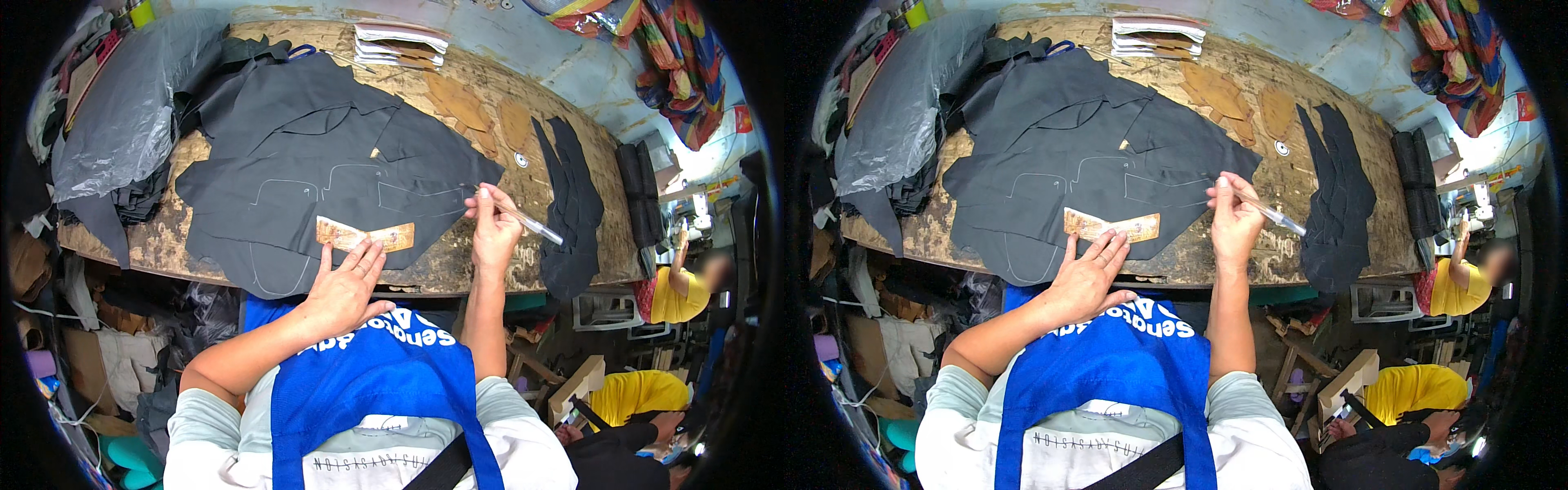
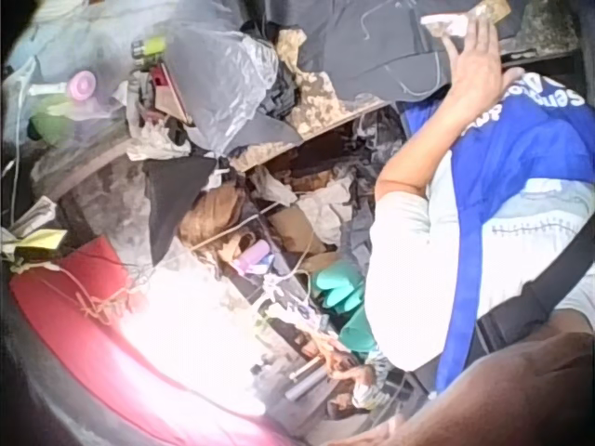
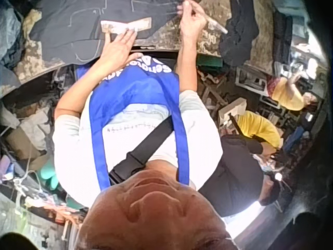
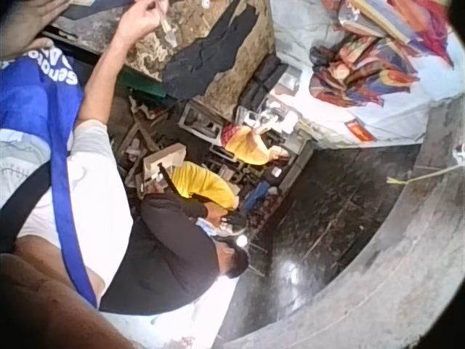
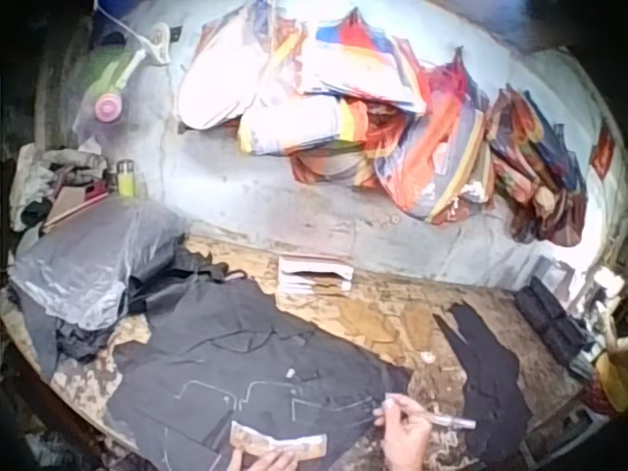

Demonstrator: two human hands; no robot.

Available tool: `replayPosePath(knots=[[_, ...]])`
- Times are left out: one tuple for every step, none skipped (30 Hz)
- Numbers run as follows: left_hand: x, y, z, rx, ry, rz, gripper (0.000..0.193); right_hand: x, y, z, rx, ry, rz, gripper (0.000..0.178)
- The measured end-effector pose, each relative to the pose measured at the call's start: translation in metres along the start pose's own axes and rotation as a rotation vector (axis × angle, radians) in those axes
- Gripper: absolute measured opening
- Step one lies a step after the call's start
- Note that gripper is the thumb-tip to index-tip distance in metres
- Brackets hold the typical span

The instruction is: The person uses a white marker and a wooden pattern piece to trace outlines onto a large piece of dark fabric laid on a worktable. The person repositions the pattern and fabric several times to mark multiple sections.

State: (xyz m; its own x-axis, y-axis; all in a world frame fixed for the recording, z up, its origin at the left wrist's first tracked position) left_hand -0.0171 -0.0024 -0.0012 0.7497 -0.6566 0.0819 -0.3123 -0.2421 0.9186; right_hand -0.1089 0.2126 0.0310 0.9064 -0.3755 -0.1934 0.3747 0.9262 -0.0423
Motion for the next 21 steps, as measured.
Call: replayPosePath(knots=[[0.001,-0.001,0.000,-0.018,0.000,-0.006,0.076,0.004,-0.006,0.001,-0.032,-0.019,0.033,0.016],[0.001,-0.001,0.000,-0.013,-0.006,-0.015,0.077,0.009,-0.013,0.003,-0.067,-0.035,0.073,0.014],[0.002,-0.002,-0.001,-0.023,-0.011,-0.019,0.077,0.012,-0.019,0.003,-0.101,-0.048,0.103,0.013],[0.003,-0.004,-0.001,-0.033,-0.016,-0.022,0.078,0.016,-0.026,0.004,-0.106,-0.050,0.131,0.013],[0.003,-0.004,-0.001,-0.030,-0.014,-0.027,0.078,0.019,-0.032,0.004,-0.113,-0.053,0.158,0.014],[0.004,-0.005,-0.001,-0.027,-0.014,-0.032,0.078,0.023,-0.038,0.004,-0.120,-0.055,0.182,0.014],[0.004,-0.005,-0.001,-0.025,-0.015,-0.036,0.078,0.027,-0.045,0.001,-0.125,-0.093,0.220,0.014],[0.005,-0.006,-0.001,-0.024,-0.016,-0.035,0.078,0.032,-0.053,-0.002,-0.110,-0.137,0.263,0.012],[0.004,-0.006,-0.001,-0.024,-0.018,-0.035,0.079,0.039,-0.062,-0.005,-0.089,-0.157,0.327,0.012],[0.004,-0.007,0.000,-0.023,-0.021,-0.036,0.079,0.046,-0.071,-0.009,-0.061,-0.193,0.381,0.011],[0.004,-0.005,-0.001,-0.011,-0.029,-0.063,0.079,0.054,-0.081,-0.011,-0.045,-0.192,0.455,0.011],[0.005,-0.004,-0.001,0.000,-0.035,-0.091,0.079,0.062,-0.091,-0.015,-0.019,-0.233,0.518,0.011],[0.004,-0.004,0.000,0.000,-0.030,-0.083,0.079,0.068,-0.102,-0.014,-0.008,-0.188,0.598,0.011],[0.005,-0.004,-0.001,0.021,-0.037,-0.083,0.079,0.074,-0.113,-0.015,0.010,-0.175,0.669,0.011],[0.004,-0.006,0.000,0.031,-0.036,-0.045,0.079,0.080,-0.122,-0.017,-0.052,-0.211,0.734,0.010],[0.004,-0.008,0.001,0.031,-0.033,-0.008,0.079,0.084,-0.130,-0.018,-0.061,-0.221,0.802,0.011],[0.005,-0.006,0.000,0.051,-0.049,-0.036,0.077,0.085,-0.139,-0.022,0.028,-0.224,0.813,0.011],[0.006,-0.004,0.000,0.077,-0.056,-0.052,0.077,0.086,-0.146,-0.025,0.064,-0.255,0.832,0.012],[0.006,-0.005,0.001,0.093,-0.053,-0.041,0.077,0.086,-0.150,-0.020,0.101,-0.146,0.854,0.013],[0.006,-0.006,0.001,0.095,-0.042,-0.013,0.078,0.085,-0.154,-0.017,0.154,-0.075,0.869,0.013],[0.006,-0.005,0.001,0.101,-0.052,-0.029,0.077,0.086,-0.157,-0.014,0.207,-0.003,0.883,0.014]])
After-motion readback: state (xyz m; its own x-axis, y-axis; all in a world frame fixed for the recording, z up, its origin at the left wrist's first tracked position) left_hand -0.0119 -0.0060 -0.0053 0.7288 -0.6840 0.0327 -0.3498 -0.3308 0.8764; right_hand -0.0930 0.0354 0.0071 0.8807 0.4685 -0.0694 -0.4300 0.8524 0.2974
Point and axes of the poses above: each hand's wrist, its own x-axis away from the middle knuckle, its own y-axis out of the back of the hand, z = x × y, the point moved 6 cm from there along -x, towards the middle knuckle, and after that the axes turned 4 degrees about -y, right-handed, at the moved point
